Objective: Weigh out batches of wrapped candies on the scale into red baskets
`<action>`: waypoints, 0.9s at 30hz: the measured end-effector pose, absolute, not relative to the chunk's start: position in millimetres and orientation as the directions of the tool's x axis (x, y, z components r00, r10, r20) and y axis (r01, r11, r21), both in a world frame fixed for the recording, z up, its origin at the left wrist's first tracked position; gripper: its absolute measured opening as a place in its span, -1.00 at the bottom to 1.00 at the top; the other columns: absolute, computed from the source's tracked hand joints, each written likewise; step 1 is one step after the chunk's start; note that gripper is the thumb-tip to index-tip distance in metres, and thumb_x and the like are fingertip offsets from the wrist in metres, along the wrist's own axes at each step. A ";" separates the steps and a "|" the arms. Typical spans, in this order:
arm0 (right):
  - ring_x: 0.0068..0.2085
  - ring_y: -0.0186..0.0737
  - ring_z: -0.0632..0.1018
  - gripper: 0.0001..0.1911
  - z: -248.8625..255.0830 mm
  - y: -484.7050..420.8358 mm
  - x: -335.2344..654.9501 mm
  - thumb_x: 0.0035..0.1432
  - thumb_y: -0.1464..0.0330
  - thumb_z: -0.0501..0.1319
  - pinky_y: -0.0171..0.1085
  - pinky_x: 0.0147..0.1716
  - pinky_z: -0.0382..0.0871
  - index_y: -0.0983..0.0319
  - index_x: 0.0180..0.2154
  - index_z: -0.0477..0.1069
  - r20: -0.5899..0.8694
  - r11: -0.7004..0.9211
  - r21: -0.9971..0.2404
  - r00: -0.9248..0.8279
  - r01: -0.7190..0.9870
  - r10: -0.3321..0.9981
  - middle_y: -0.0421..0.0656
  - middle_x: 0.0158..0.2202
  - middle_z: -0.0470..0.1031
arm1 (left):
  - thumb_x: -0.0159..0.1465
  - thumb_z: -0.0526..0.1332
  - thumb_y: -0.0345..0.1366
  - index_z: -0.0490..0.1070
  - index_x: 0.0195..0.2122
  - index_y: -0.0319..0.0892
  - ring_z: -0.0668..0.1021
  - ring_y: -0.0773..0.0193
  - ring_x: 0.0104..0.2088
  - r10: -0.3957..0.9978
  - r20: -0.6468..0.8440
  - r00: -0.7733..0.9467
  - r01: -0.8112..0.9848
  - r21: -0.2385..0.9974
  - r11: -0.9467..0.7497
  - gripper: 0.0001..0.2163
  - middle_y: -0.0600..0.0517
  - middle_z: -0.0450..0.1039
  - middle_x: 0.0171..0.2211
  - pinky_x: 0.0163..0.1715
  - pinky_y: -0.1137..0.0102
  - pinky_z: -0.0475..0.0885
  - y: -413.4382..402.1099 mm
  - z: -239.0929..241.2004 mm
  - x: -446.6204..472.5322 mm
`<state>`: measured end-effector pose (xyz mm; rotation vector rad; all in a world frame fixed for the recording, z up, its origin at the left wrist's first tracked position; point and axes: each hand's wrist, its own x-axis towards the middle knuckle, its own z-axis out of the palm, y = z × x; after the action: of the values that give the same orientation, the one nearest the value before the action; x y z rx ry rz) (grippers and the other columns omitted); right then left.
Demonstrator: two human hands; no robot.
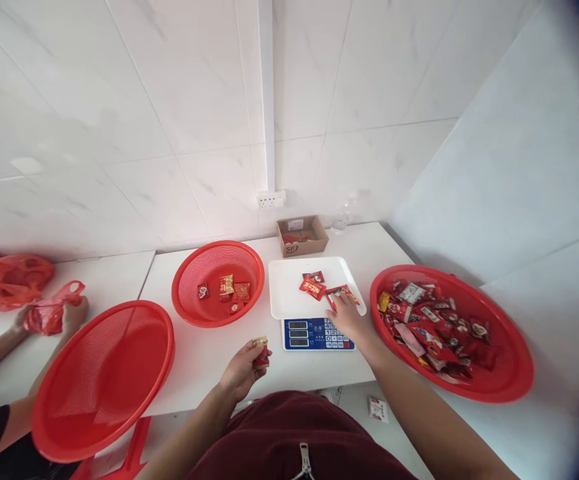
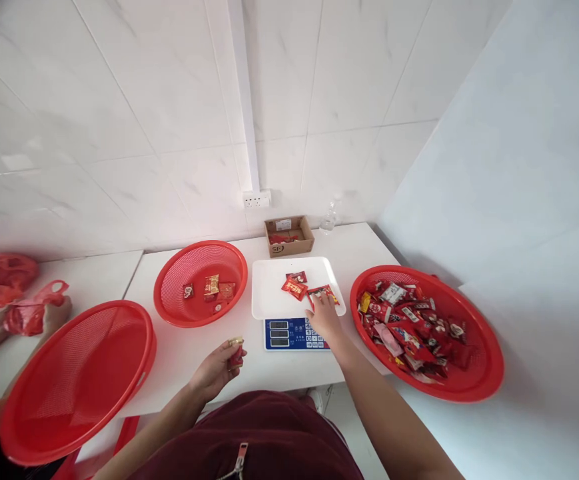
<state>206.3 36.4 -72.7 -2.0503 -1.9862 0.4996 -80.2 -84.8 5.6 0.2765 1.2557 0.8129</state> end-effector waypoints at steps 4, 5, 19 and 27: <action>0.31 0.10 0.01 -0.42 -73.2 50.7 198.0 0.12 0.35 0.08 0.01 0.21 0.01 0.30 0.19 0.16 -0.077 0.039 -0.318 -0.066 0.947 0.995 0.08 0.27 0.08 | 0.16 0.28 -0.27 0.31 -0.27 -0.16 0.43 0.49 -0.55 0.682 -0.729 0.056 -0.410 0.606 0.682 -0.82 0.11 0.45 -0.44 -0.53 0.56 0.29 -88.7 3.0 -84.6; 0.31 0.10 0.01 -0.39 -69.8 54.0 196.0 0.12 0.35 0.08 0.01 0.20 0.01 0.28 0.22 0.11 -0.079 0.057 -0.305 -0.084 0.951 0.993 0.06 0.28 0.08 | 0.16 0.27 -0.27 0.31 -0.28 -0.16 0.43 0.49 -0.55 0.678 -0.734 0.047 -0.414 0.603 0.682 -0.82 0.11 0.46 -0.44 -0.53 0.56 0.29 -89.5 2.9 -85.6; 0.29 0.11 0.07 -0.43 -30.2 37.9 152.5 0.16 0.34 0.07 0.14 0.15 0.06 0.17 0.22 0.13 -0.149 0.100 -0.336 -0.158 0.937 0.976 -0.02 0.29 0.09 | 0.10 0.29 -0.28 0.31 -0.22 -0.16 0.43 0.48 -0.51 0.688 -0.725 0.027 -0.403 0.622 0.672 -0.75 0.10 0.46 -0.38 -0.47 0.53 0.28 -93.7 3.5 -94.0; -0.10 -0.12 0.53 -0.64 6.9 -36.8 122.3 0.16 0.19 0.09 -0.20 -0.11 0.35 0.22 -0.08 0.45 -0.302 0.047 -0.835 -0.528 0.548 0.794 -0.05 -0.10 0.55 | -0.04 0.26 -0.41 0.24 -0.25 -0.17 0.42 0.39 -0.46 0.785 -0.569 0.246 0.045 0.815 0.577 -0.68 0.05 0.49 -0.39 -0.39 0.41 0.25 -92.3 12.5 -81.0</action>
<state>122.3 -36.8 6.9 -1.3731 -2.0820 1.4757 -81.0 -92.3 12.5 0.8366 1.2355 0.5946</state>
